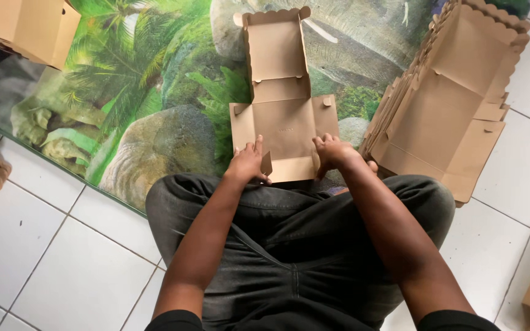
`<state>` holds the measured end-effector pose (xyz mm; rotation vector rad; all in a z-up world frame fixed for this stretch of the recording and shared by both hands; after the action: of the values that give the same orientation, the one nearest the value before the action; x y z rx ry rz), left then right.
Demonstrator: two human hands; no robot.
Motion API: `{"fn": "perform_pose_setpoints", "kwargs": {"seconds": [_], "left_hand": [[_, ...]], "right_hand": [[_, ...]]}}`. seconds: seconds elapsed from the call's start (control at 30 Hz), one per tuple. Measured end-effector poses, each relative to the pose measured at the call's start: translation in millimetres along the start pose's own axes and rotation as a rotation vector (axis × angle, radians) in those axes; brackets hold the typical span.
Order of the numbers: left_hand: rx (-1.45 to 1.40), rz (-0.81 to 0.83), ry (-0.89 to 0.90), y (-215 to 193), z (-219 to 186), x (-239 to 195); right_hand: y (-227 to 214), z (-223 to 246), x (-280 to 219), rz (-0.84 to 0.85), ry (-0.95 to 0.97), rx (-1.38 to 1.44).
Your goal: The person sits on the floor and assembles a flat-packed cardboard box by hand. They fold the side flaps, tuck the tabs into slots, and secure the box structure. Another person is visible in the background assembling a similar box.
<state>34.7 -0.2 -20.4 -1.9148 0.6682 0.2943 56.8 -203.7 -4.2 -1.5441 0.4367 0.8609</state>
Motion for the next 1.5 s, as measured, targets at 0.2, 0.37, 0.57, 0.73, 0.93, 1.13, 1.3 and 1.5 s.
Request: {"fn": "perform_pose_setpoints", "kwargs": {"seconds": [0.2,0.37,0.57,0.73,0.93,1.13,1.3,1.5], "left_hand": [[-0.239,-0.080,0.044,-12.6,19.9,12.1],[-0.138,-0.172,-0.022,-4.1,31.6,23.4],[-0.145,-0.193,-0.132,-23.4,20.9,11.7],[-0.081,-0.266,-0.159,-42.0,14.4,-3.4],[0.454,-0.496,-0.112,-65.8,-49.1,-22.0],[0.023,-0.510,0.143,1.2,-116.8,5.4],[-0.046,-0.583,0.087,4.6,-131.6,6.3],[-0.347,-0.376,-0.072,5.4,-90.6,21.1]], "right_hand": [[0.1,-17.2,22.1,-0.014,-0.066,0.043],[6.9,-49.7,48.0,-0.212,0.042,0.254],[-10.0,-60.0,34.7,-0.234,0.201,0.365],[-27.5,-32.0,12.8,-0.236,0.183,0.376],[-41.1,-16.4,-5.0,-0.259,0.135,0.448],[-33.6,-29.1,7.0,-0.276,0.207,0.538],[-33.0,-32.7,17.5,-0.310,0.197,0.548],[-72.5,-8.5,-39.3,-0.362,0.202,0.631]]}}
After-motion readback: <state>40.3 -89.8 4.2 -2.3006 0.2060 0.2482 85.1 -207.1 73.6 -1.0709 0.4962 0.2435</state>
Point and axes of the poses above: each hand's wrist, its own x-axis towards the middle knuckle, its own y-axis out of the palm, z = x × y, the point moved 9 cm from there along x, towards the middle knuckle, and after that the axes turned 1 degree about -x, right-handed, at the moved point
